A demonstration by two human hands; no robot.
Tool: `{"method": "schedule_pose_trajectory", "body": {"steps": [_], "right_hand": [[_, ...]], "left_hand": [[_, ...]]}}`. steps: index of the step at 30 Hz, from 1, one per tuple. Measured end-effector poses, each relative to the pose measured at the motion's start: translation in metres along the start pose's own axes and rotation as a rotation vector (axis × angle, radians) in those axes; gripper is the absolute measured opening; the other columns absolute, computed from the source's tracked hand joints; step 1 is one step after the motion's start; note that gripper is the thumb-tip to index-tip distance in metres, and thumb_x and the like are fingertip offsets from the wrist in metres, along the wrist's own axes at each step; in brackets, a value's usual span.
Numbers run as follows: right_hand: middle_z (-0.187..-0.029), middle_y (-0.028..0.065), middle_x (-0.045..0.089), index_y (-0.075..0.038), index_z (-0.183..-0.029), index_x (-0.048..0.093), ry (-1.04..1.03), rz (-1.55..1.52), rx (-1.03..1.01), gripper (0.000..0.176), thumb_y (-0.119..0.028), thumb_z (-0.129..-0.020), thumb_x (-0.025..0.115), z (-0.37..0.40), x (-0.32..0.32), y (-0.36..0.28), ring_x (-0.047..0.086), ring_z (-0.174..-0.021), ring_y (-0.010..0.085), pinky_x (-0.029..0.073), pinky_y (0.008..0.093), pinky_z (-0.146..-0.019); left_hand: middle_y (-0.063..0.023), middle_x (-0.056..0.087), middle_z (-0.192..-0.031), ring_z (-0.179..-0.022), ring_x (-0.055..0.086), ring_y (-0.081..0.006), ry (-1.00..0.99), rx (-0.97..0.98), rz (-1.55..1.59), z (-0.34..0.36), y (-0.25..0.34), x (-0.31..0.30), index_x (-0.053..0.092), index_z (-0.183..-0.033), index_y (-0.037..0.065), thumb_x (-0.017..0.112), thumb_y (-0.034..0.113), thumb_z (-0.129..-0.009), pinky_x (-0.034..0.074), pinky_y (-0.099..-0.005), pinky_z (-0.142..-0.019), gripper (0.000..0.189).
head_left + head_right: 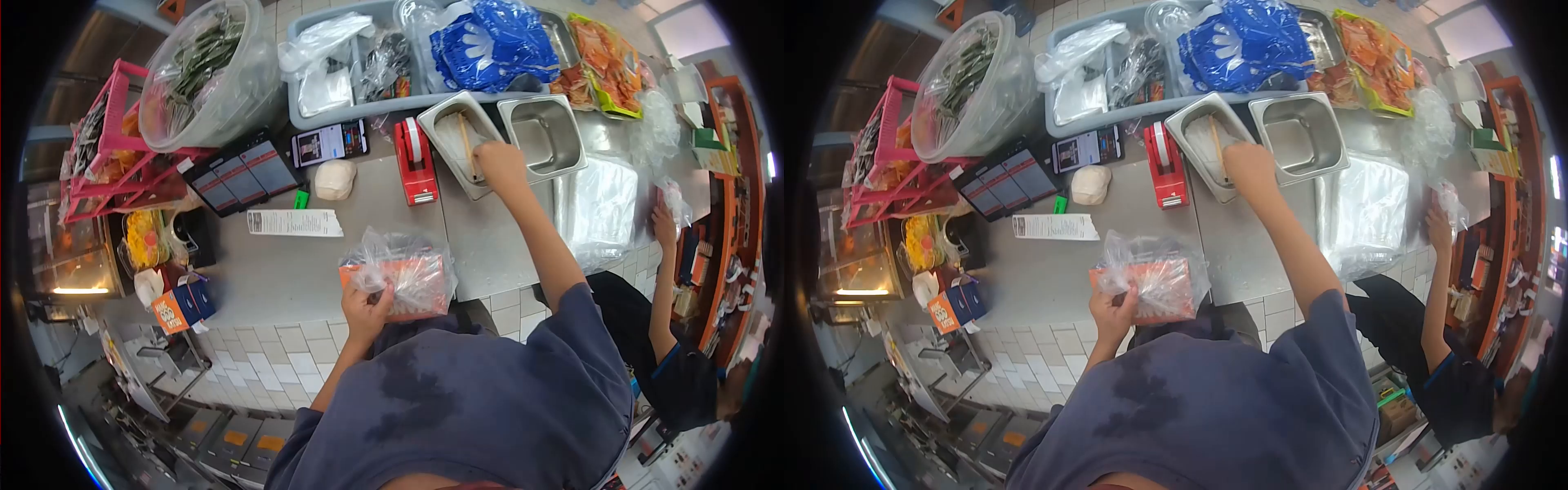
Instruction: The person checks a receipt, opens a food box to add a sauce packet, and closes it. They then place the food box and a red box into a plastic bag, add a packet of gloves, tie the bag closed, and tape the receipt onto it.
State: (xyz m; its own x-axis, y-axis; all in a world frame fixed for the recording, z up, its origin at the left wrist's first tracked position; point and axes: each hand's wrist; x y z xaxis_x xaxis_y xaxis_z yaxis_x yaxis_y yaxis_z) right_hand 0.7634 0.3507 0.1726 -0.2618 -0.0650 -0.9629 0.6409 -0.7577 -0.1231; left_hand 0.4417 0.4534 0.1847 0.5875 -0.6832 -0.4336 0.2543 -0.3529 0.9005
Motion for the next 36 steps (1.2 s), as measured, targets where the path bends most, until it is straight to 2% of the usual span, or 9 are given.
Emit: {"method": "schedule_pose_trajectory", "body": {"steps": [9, 14, 20, 23, 25, 26, 27, 31, 36], "right_hand": [[-0.076, 0.0072, 0.060, -0.010, -0.087, 0.062, 0.327, 0.001, -0.169, 0.012, -0.017, -0.079, 0.056, 0.010, -0.009, 0.001, 0.060, -0.073, 0.0207, 0.048, 0.0306, -0.064], [-0.084, 0.0087, 0.066, -0.001, -0.083, 0.060, 0.180, -1.333, 0.098, 0.006, -0.002, -0.077, 0.061, 0.068, -0.051, -0.032, 0.061, -0.074, 0.0129, 0.047, 0.0250, -0.069], [-0.084, 0.0077, 0.066, -0.002, -0.081, 0.060, 0.097, -1.634, -0.133, 0.011, 0.001, -0.072, 0.066, 0.113, -0.001, -0.100, 0.059, -0.075, 0.0130, 0.045, 0.0251, -0.068], [-0.082, -0.0018, 0.067, -0.008, -0.072, 0.061, 0.011, -1.084, -0.511, 0.013, -0.005, -0.064, 0.070, 0.124, 0.013, -0.109, 0.060, -0.083, 0.0141, 0.040, 0.0290, -0.074], [-0.081, -0.0067, 0.066, -0.012, -0.069, 0.062, 0.026, -0.968, -0.547, 0.016, -0.009, -0.057, 0.072, 0.126, 0.018, -0.112, 0.058, -0.085, 0.0162, 0.037, 0.0307, -0.076], [-0.082, -0.0068, 0.066, -0.013, -0.069, 0.062, 0.026, -0.930, -0.604, 0.017, -0.010, -0.056, 0.072, 0.123, 0.017, -0.109, 0.058, -0.085, 0.0168, 0.037, 0.0313, -0.076], [-0.083, -0.0069, 0.066, -0.013, -0.070, 0.062, 0.029, -0.890, -0.666, 0.019, -0.011, -0.054, 0.072, 0.120, 0.017, -0.106, 0.057, -0.084, 0.0173, 0.037, 0.0318, -0.076], [-0.084, -0.0005, 0.060, -0.011, -0.070, 0.060, 0.266, -0.622, -0.810, 0.018, -0.014, -0.053, 0.066, 0.123, 0.021, -0.099, 0.055, -0.082, 0.0198, 0.041, 0.0330, -0.071], [-0.079, -0.0002, 0.053, -0.009, -0.078, 0.057, 0.092, -0.524, -1.013, 0.021, -0.015, -0.058, 0.061, 0.119, 0.013, -0.101, 0.051, -0.074, 0.0174, 0.041, 0.0319, -0.068]], "left_hand": [[-0.0055, 0.060, -0.091, -0.082, 0.056, -0.0117, 0.048, -0.281, 0.457, -0.013, 0.022, 0.008, 0.059, -0.093, -0.001, 0.064, 0.004, -0.077, 0.045, -0.0243, -0.071, 0.017], [-0.0084, 0.061, -0.092, -0.083, 0.060, -0.0184, -0.177, -0.104, 0.198, -0.016, -0.001, -0.011, 0.059, -0.094, 0.000, 0.066, 0.003, -0.071, 0.046, -0.0265, -0.074, 0.025], [-0.0127, 0.060, -0.095, -0.085, 0.060, -0.0271, -0.328, 0.218, 0.096, -0.020, -0.015, -0.019, 0.061, -0.093, 0.002, 0.066, 0.004, -0.067, 0.047, -0.0304, -0.074, 0.026], [-0.0142, 0.058, -0.101, -0.091, 0.057, -0.0273, -0.219, 0.377, 0.141, -0.005, -0.030, -0.011, 0.061, -0.093, 0.002, 0.065, 0.004, -0.068, 0.046, -0.0312, -0.077, 0.025], [-0.0147, 0.056, -0.106, -0.096, 0.054, -0.0286, -0.324, -0.009, 0.451, -0.006, -0.019, -0.011, 0.061, -0.094, 0.001, 0.065, 0.004, -0.067, 0.045, -0.0327, -0.081, 0.027], [-0.0148, 0.058, -0.100, -0.091, 0.056, -0.0283, -0.275, 0.491, 0.122, -0.020, -0.020, -0.013, 0.060, -0.096, 0.000, 0.064, 0.003, -0.068, 0.046, -0.0322, -0.080, 0.028], [-0.0148, 0.058, -0.100, -0.091, 0.056, -0.0283, -0.273, 0.482, 0.125, -0.022, -0.015, -0.016, 0.060, -0.096, 0.000, 0.064, 0.003, -0.068, 0.046, -0.0322, -0.080, 0.028], [-0.0125, 0.062, -0.086, -0.072, 0.061, -0.0262, -0.223, 0.026, 0.067, -0.028, 0.001, -0.020, 0.060, -0.091, -0.001, 0.061, 0.006, -0.071, 0.049, -0.0295, -0.067, 0.022], [-0.0100, 0.064, -0.074, -0.067, 0.059, -0.0095, -0.594, -0.410, 0.024, -0.075, 0.026, -0.027, 0.063, -0.082, -0.003, 0.062, 0.012, -0.078, 0.047, -0.0242, -0.061, 0.016]]}}
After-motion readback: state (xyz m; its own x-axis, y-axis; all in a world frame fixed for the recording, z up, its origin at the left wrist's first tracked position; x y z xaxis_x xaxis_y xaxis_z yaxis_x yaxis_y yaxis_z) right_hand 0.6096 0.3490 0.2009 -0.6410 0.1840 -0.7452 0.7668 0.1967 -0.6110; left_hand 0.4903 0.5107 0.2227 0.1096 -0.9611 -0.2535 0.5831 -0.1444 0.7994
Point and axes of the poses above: each hand's wrist, its own z-axis away from the middle knuckle, its own x-axis out of the palm, y = z × x
